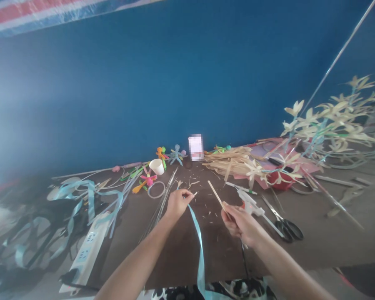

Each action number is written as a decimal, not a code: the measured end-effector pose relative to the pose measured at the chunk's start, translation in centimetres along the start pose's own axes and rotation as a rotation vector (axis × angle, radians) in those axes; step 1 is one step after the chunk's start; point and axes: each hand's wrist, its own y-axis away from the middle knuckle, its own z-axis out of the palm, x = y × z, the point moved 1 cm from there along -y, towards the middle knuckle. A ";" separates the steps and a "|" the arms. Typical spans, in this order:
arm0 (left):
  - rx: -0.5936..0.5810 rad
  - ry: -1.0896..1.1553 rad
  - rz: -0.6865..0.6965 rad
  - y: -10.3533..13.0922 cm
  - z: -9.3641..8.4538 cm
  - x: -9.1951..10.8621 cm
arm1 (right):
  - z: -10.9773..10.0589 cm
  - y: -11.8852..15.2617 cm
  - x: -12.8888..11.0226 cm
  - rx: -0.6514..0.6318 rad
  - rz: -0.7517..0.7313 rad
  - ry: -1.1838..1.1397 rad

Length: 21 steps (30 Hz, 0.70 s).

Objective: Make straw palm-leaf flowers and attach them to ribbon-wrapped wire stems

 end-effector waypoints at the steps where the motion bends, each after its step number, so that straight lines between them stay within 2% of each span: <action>1: 0.029 -0.065 -0.005 -0.6 0.3 -0.2 | 0.1 0.0 0.3 -0.002 -0.006 -0.012; 4: 0.064 -0.222 0.022 -1.5 1.2 -1.0 | -0.1 0.2 0.9 0.000 0.001 -0.029; 9: 0.045 -0.349 0.070 -2.2 1.7 -1.5 | -0.8 0.9 0.8 0.016 0.027 -0.052; 15: -0.074 -0.672 0.101 -4.6 2.3 -0.5 | -0.5 0.7 1.0 0.004 0.017 -0.074; 21: -0.142 -0.750 0.141 -6.2 3.3 -0.1 | -0.5 0.8 1.3 0.001 0.006 -0.078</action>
